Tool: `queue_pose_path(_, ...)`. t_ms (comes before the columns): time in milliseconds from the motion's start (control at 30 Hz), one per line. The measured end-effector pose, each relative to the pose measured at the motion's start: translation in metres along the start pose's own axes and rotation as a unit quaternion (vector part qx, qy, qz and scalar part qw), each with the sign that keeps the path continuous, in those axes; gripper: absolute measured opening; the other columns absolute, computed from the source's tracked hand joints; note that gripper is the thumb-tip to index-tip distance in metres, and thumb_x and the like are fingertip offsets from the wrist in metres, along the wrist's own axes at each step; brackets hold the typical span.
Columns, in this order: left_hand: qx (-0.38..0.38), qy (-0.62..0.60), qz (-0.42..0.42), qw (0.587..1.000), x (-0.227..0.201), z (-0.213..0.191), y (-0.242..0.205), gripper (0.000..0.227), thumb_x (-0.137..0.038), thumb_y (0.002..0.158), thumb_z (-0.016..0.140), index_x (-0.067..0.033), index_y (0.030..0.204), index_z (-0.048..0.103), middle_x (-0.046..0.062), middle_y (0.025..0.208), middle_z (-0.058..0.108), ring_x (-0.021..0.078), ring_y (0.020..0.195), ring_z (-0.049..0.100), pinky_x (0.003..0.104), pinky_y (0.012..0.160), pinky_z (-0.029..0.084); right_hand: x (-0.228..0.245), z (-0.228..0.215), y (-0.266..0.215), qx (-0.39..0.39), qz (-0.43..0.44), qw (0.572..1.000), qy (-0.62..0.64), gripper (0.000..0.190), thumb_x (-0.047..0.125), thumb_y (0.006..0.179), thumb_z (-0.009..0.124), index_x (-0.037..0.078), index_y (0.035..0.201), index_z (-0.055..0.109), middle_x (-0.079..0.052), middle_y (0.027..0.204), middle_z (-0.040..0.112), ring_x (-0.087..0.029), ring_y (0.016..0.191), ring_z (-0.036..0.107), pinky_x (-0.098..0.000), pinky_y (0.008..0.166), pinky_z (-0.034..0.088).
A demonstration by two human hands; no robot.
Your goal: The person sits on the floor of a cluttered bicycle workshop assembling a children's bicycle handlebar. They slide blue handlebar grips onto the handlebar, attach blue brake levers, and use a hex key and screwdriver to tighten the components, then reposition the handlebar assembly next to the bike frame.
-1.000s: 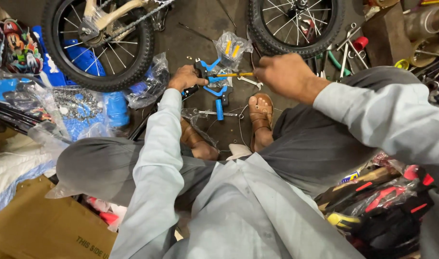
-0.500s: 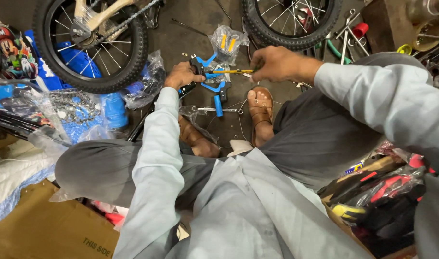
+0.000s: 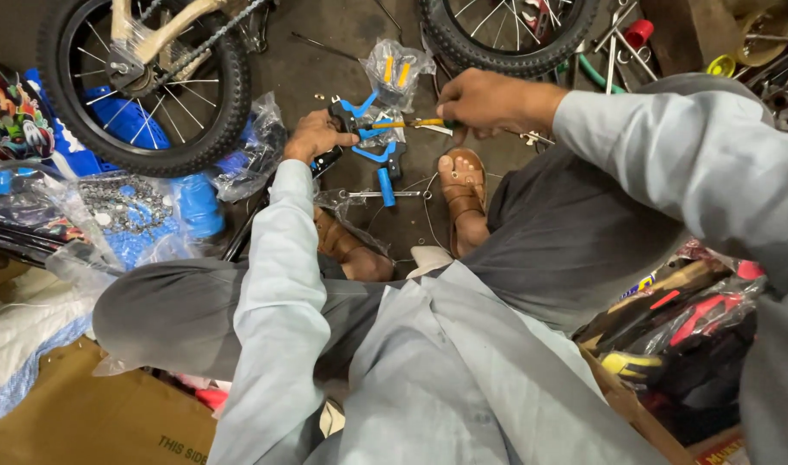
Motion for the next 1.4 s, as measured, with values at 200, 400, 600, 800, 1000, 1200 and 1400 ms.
queue_pose_path(200,-0.002,0.027,0.018,0.999,0.001,0.002,0.005,0.062,-0.037,0.063,0.096,-0.0018,0.109,0.074,0.012,0.107,0.077,0.0240,0.099,0.072,0.036,0.090,0.054,0.019,-0.003,-0.013,-0.065,-0.167,0.977,-0.117,0.037,0.015,0.076,0.081,0.007,0.112,0.072,-0.007,0.093,0.072,-0.023,0.073,0.071,-0.0364,0.061,0.055)
queue_pose_path(400,-0.007,0.013,-0.002,1.000,0.004,0.002,0.006,0.065,-0.035,0.061,0.097,-0.0010,0.110,0.073,0.013,0.109,0.076,0.0243,0.101,0.072,0.036,0.091,0.055,0.064,0.033,-0.062,-0.159,-0.304,0.749,-0.567,0.040,0.020,0.093,0.071,0.007,0.130,0.068,-0.014,0.088,0.073,-0.023,0.072,0.074,-0.0380,0.054,0.060)
queue_pose_path(600,-0.002,0.039,-0.002,0.999,-0.003,-0.002,0.000,0.064,-0.037,0.065,0.096,-0.0011,0.112,0.072,0.013,0.110,0.076,0.0252,0.102,0.072,0.037,0.091,0.054,0.002,0.006,-0.005,-0.056,-0.047,0.997,-0.003,0.031,0.028,0.101,0.058,0.007,0.119,0.072,-0.007,0.087,0.079,-0.019,0.082,0.078,-0.0353,0.070,0.059)
queue_pose_path(800,0.006,0.002,0.007,1.000,0.001,0.003,0.005,0.058,-0.032,0.063,0.095,-0.0027,0.109,0.076,0.011,0.108,0.078,0.0233,0.100,0.073,0.036,0.090,0.055,0.047,-0.007,-0.044,-0.172,-0.236,0.925,-0.244,0.035,0.021,0.078,0.076,0.013,0.113,0.077,-0.014,0.096,0.076,-0.036,0.088,0.072,-0.0480,0.074,0.057)
queue_pose_path(1000,0.004,-0.041,0.018,0.999,-0.007,0.000,-0.004,0.055,-0.029,0.060,0.094,-0.0062,0.107,0.076,0.008,0.105,0.078,0.0216,0.097,0.073,0.035,0.088,0.054,0.054,0.011,-0.051,-0.131,-0.198,0.879,-0.413,0.030,0.020,0.096,0.066,0.013,0.125,0.070,-0.014,0.090,0.077,-0.032,0.084,0.075,-0.0462,0.074,0.058)
queue_pose_path(1200,0.002,0.009,0.021,1.000,-0.003,0.001,0.002,0.053,-0.032,0.066,0.095,-0.0012,0.105,0.075,0.012,0.104,0.076,0.0237,0.095,0.072,0.037,0.087,0.054,-0.001,0.005,-0.021,-0.033,0.008,0.999,-0.011,0.030,0.023,0.091,0.078,0.006,0.115,0.070,-0.015,0.100,0.075,-0.033,0.086,0.071,-0.0452,0.072,0.058)
queue_pose_path(1400,-0.021,-0.031,0.036,0.999,-0.004,-0.002,0.001,0.056,-0.027,0.059,0.096,-0.0028,0.104,0.073,0.008,0.098,0.075,0.0221,0.091,0.070,0.036,0.084,0.054,0.055,0.000,-0.062,-0.210,-0.235,0.863,-0.394,0.023,0.022,0.092,0.071,0.011,0.111,0.074,-0.011,0.110,0.075,-0.031,0.090,0.074,-0.0450,0.070,0.059)
Point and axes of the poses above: each hand's wrist, its own y-axis towards the middle knuckle, its own z-axis out of the palm, x = y × z, the point moved 10 cm from there along y, towards the middle knuckle
